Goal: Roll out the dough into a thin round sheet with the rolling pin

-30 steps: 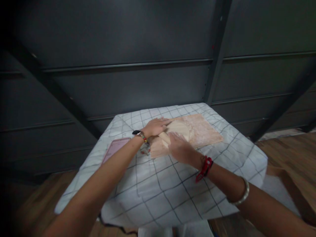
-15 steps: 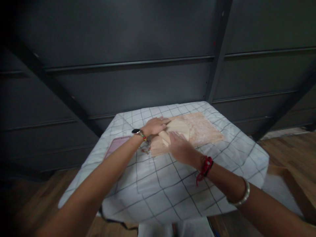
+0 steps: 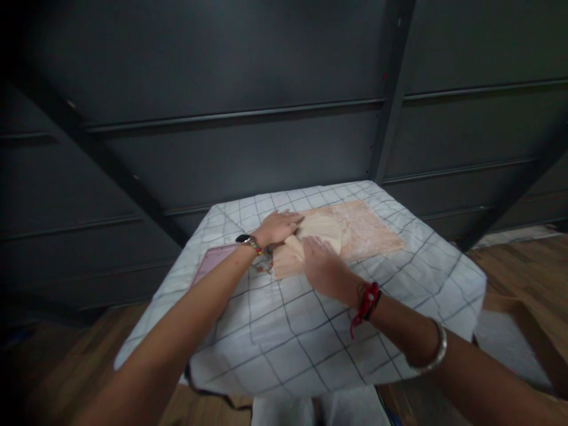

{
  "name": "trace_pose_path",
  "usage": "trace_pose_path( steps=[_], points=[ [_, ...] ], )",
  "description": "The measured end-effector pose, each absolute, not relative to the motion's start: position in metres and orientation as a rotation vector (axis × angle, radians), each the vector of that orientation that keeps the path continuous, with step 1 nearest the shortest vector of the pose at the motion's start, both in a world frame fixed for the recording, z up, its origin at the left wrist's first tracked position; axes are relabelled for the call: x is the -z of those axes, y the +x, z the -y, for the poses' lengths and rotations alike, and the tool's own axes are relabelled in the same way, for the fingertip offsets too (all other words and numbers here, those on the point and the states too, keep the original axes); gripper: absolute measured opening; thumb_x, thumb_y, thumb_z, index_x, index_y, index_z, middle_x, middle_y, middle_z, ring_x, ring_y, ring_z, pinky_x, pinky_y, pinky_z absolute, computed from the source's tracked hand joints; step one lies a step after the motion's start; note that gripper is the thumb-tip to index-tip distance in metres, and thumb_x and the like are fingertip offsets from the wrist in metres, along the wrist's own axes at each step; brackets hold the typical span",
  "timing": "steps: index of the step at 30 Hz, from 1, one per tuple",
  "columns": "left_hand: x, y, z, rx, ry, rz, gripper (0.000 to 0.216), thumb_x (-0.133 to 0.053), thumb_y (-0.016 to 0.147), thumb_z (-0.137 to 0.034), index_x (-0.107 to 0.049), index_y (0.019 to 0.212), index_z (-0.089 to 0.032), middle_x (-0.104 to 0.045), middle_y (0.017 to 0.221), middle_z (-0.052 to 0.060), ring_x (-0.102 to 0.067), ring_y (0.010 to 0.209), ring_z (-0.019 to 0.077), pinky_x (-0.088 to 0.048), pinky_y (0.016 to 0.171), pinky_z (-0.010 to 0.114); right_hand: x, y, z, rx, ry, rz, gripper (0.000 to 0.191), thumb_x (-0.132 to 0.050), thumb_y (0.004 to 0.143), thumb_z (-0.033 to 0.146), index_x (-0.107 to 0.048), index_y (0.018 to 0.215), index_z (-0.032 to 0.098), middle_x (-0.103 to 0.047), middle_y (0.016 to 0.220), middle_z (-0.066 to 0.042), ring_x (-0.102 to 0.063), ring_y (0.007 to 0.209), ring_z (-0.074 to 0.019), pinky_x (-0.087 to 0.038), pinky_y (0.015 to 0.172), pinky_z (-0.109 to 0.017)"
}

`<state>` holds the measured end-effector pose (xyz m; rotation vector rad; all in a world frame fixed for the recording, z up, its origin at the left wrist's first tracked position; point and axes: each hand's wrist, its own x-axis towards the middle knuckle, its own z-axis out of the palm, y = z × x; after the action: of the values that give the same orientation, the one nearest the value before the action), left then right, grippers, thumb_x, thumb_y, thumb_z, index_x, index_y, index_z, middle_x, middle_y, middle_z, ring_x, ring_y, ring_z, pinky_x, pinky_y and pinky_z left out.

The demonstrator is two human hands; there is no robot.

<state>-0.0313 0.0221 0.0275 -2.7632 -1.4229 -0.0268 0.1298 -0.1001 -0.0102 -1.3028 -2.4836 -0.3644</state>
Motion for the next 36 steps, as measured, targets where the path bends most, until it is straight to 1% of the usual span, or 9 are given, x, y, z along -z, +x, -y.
trace_pose_path(
  steps=[4, 9, 12, 19, 25, 27, 30, 33, 36],
  points=[
    [-0.037, -0.014, -0.021, 0.075, -2.740, 1.483, 0.041, -0.033, 0.090, -0.024, -0.058, 0.123, -0.024, -0.055, 0.135, 0.003, -0.050, 0.121, 0.0219, -0.028, 0.106, 0.047, 0.012, 0.144, 0.089, 0.408, -1.287, 2.450, 0.041, -0.034, 0.090, 0.012, -0.061, 0.118, 0.002, -0.062, 0.118, -0.024, -0.058, 0.112, -0.0338, -0.048, 0.095, -0.050],
    [-0.034, -0.022, -0.021, 0.061, -2.742, 1.411, 0.039, -0.035, 0.090, -0.025, -0.060, 0.120, -0.024, -0.057, 0.133, 0.003, -0.050, 0.119, 0.0223, -0.028, 0.106, 0.046, 0.019, 0.127, 0.103, 0.518, -1.270, 2.496, 0.047, -0.036, 0.083, 0.004, -0.052, 0.125, -0.009, -0.053, 0.129, -0.030, -0.049, 0.124, -0.0352, -0.040, 0.105, -0.049],
    [-0.031, -0.029, -0.020, 0.023, -2.742, 1.424, 0.036, -0.036, 0.090, -0.026, -0.061, 0.115, -0.025, -0.058, 0.131, 0.001, -0.050, 0.118, 0.0221, -0.030, 0.104, 0.043, 0.021, 0.123, 0.105, 0.498, -1.270, 2.530, 0.052, -0.035, 0.081, 0.003, -0.046, 0.130, -0.011, -0.050, 0.133, -0.029, -0.045, 0.129, -0.0334, -0.040, 0.106, -0.046],
    [-0.033, -0.013, -0.025, 0.048, -2.716, 1.545, 0.036, -0.037, 0.090, -0.025, -0.062, 0.115, -0.026, -0.059, 0.131, 0.002, -0.052, 0.116, 0.0223, -0.024, 0.107, 0.049, 0.020, 0.140, 0.090, 0.481, -1.287, 2.433, 0.043, -0.033, 0.092, 0.016, -0.054, 0.122, -0.006, -0.058, 0.123, -0.027, -0.056, 0.115, -0.0327, -0.046, 0.098, -0.047],
    [-0.022, -0.033, -0.025, 0.117, -2.760, 1.422, 0.033, -0.038, 0.091, -0.025, -0.064, 0.111, -0.026, -0.059, 0.130, 0.000, -0.044, 0.125, 0.0265, -0.021, 0.108, 0.050, 0.015, 0.118, 0.108, 0.445, -1.335, 2.555, 0.054, -0.035, 0.083, 0.004, -0.040, 0.135, -0.011, -0.045, 0.139, -0.029, -0.041, 0.131, -0.0345, -0.037, 0.107, -0.045],
    [-0.018, -0.038, -0.026, 0.097, -2.753, 1.416, 0.031, -0.039, 0.091, -0.024, -0.064, 0.109, -0.025, -0.058, 0.129, 0.002, -0.043, 0.125, 0.0266, -0.023, 0.108, 0.049, 0.011, 0.119, 0.108, 0.432, -1.302, 2.619, 0.052, -0.034, 0.084, 0.004, -0.042, 0.134, -0.010, -0.043, 0.141, -0.028, -0.039, 0.133, -0.0343, -0.037, 0.108, -0.046],
    [-0.016, -0.034, -0.031, 0.078, -2.719, 1.469, 0.028, -0.040, 0.090, -0.022, -0.064, 0.104, -0.021, -0.061, 0.123, 0.006, -0.047, 0.120, 0.0244, -0.024, 0.107, 0.047, 0.008, 0.132, 0.101, 0.463, -1.288, 2.610, 0.047, -0.031, 0.088, 0.006, -0.048, 0.129, -0.009, -0.050, 0.134, -0.028, -0.046, 0.127, -0.0337, -0.040, 0.104, -0.047],
    [-0.016, -0.027, -0.032, 0.130, -2.694, 1.501, 0.028, -0.041, 0.089, -0.021, -0.063, 0.105, -0.023, -0.064, 0.117, 0.005, -0.048, 0.118, 0.0249, -0.024, 0.107, 0.049, 0.011, 0.141, 0.096, 0.522, -1.282, 2.544, 0.043, -0.030, 0.091, 0.010, -0.055, 0.123, -0.003, -0.057, 0.125, -0.026, -0.053, 0.119, -0.0328, -0.045, 0.099, -0.048],
    [-0.016, -0.029, -0.030, 0.146, -2.695, 1.498, 0.029, -0.042, 0.089, -0.023, -0.063, 0.110, -0.025, -0.063, 0.119, 0.004, -0.044, 0.123, 0.0266, -0.024, 0.107, 0.050, 0.017, 0.135, 0.098, 0.525, -1.281, 2.526, 0.043, -0.033, 0.088, 0.007, -0.055, 0.123, -0.001, -0.057, 0.127, -0.026, -0.053, 0.120, -0.0322, -0.046, 0.098, -0.046]
  ],
)
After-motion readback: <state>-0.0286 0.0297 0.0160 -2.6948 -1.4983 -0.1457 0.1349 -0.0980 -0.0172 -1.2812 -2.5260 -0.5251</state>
